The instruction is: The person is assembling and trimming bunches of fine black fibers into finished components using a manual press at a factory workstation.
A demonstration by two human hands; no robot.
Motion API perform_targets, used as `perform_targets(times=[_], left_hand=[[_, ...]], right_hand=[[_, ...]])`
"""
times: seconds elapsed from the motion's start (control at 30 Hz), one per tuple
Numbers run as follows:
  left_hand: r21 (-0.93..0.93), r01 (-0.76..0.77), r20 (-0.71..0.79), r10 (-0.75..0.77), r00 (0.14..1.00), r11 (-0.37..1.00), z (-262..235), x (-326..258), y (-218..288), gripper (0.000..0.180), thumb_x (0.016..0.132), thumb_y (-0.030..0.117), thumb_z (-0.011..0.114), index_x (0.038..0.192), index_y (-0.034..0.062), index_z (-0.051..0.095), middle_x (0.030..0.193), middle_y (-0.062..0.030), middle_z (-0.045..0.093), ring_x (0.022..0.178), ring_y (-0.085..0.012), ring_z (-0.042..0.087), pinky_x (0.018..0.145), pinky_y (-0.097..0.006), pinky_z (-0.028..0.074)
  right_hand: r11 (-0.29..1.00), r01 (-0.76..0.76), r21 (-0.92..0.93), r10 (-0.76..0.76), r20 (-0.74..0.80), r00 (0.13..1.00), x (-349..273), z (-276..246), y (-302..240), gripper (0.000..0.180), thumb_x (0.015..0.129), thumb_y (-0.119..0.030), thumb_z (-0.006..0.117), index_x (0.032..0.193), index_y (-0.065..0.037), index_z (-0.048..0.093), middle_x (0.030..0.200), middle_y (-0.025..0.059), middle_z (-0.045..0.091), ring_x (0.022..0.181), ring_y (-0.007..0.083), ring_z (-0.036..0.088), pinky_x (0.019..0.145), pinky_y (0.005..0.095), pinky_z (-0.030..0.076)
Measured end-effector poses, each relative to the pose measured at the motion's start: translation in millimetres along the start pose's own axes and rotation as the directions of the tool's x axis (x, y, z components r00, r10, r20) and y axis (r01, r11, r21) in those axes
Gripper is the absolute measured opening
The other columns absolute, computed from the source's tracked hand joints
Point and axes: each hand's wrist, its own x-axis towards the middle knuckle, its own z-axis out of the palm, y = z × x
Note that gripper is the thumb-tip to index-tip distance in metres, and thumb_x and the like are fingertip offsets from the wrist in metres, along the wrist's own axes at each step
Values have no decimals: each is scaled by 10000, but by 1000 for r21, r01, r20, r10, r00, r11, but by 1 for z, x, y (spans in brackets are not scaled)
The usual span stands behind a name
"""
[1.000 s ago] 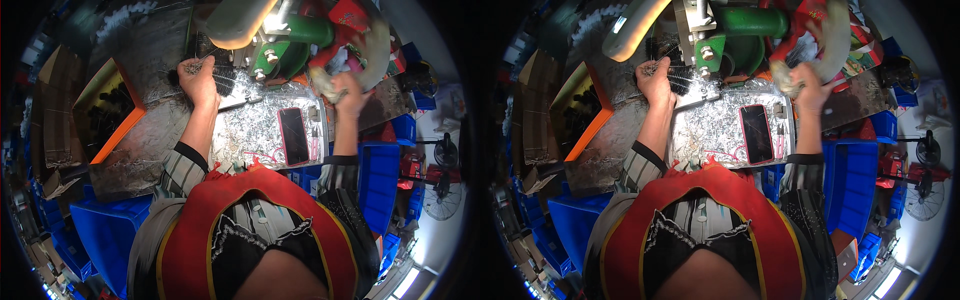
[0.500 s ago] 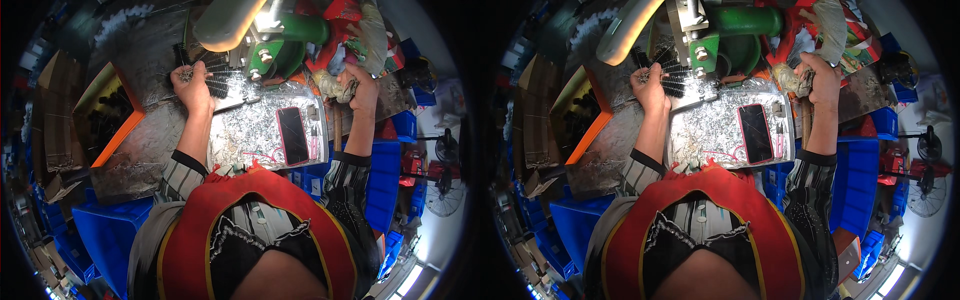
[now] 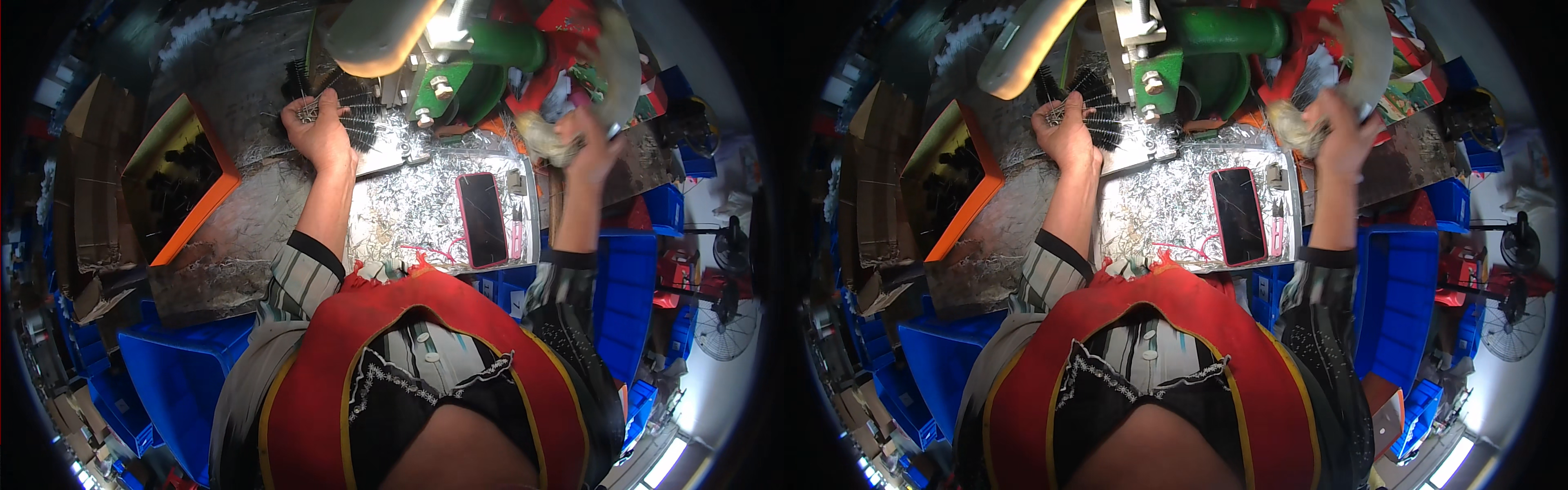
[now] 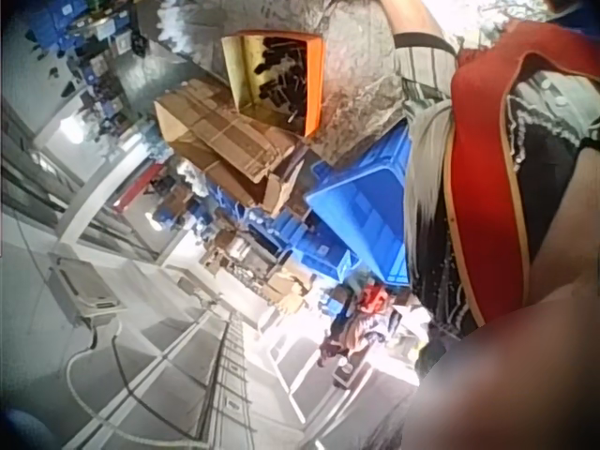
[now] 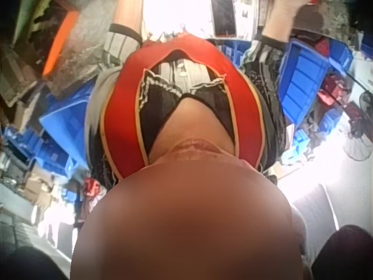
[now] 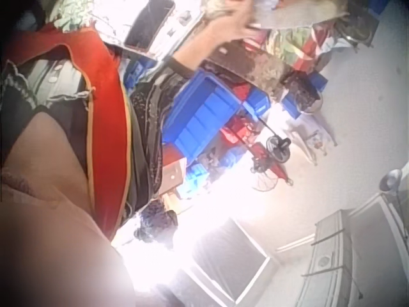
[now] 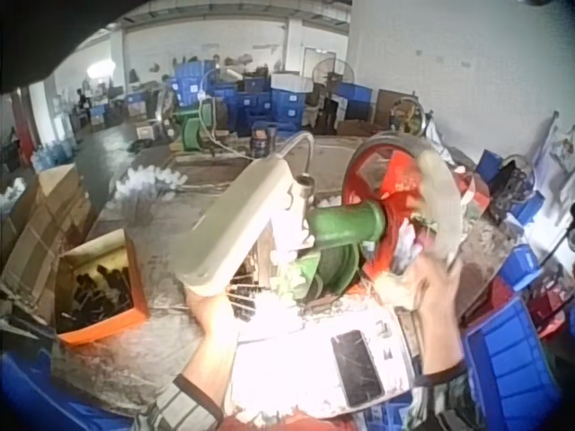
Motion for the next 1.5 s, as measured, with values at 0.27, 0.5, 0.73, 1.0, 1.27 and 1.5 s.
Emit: perform_targets(times=[0.27, 0.5, 0.73, 1.0, 1.27, 1.5], left_hand=[[501, -245, 282, 111, 953, 830, -7, -4, 5, 440, 759, 256, 689, 1029, 19, 435, 981, -169, 534, 896, -226, 527, 805, -328, 411], [261, -129, 375, 22, 927, 957, -21, 6, -12, 353, 786, 110, 658, 1035, 21, 424, 830, -92, 551, 685, -143, 530, 609, -248, 435], [58, 45, 273, -59, 960, 997, -13, -2, -3, 294, 791, 3, 635, 986, 33, 417, 746, -58, 530, 525, -94, 493, 439, -208, 400], [-20, 109, 183, -103, 978, 994, -7, -2, 2, 300, 780, -24, 634, 980, 28, 417, 737, -58, 515, 513, -104, 488, 424, -209, 391], [43, 15, 166, -22, 986, 999, -3, -2, 2, 325, 756, -28, 655, 977, 27, 423, 742, -63, 530, 523, -98, 488, 429, -211, 400], [52, -53, 250, 39, 968, 997, -3, -1, -3, 338, 755, -28, 653, 986, 28, 413, 752, -71, 542, 529, -98, 491, 430, -209, 395]], right_hand=[[976, 34, 216, -72, 169, 983, -10, -5, 39, 90, 738, 40, 548, 815, 11, 513, 529, 62, 481, 454, 167, 489, 607, 341, 471], [971, 64, 231, -100, 148, 984, -11, -5, 39, 65, 739, 36, 560, 751, -6, 512, 529, 60, 483, 461, 166, 492, 616, 341, 470], [982, -31, 184, 7, 126, 992, -8, -6, 30, 70, 739, 16, 564, 690, -8, 521, 524, 71, 498, 459, 175, 496, 594, 335, 468], [886, -391, -250, 448, 234, 863, 44, -5, -58, 236, 776, -142, 592, 569, -52, 525, 481, 50, 453, 492, 173, 486, 582, 296, 435], [922, -306, -237, 354, 196, 914, 51, -2, -56, 179, 738, -147, 616, 632, -8, 580, 521, 64, 524, 468, 161, 520, 498, 281, 422], [978, 68, 197, -96, 134, 986, -13, -10, 45, 103, 734, -15, 573, 645, 7, 526, 539, 78, 513, 482, 186, 520, 574, 321, 460]])
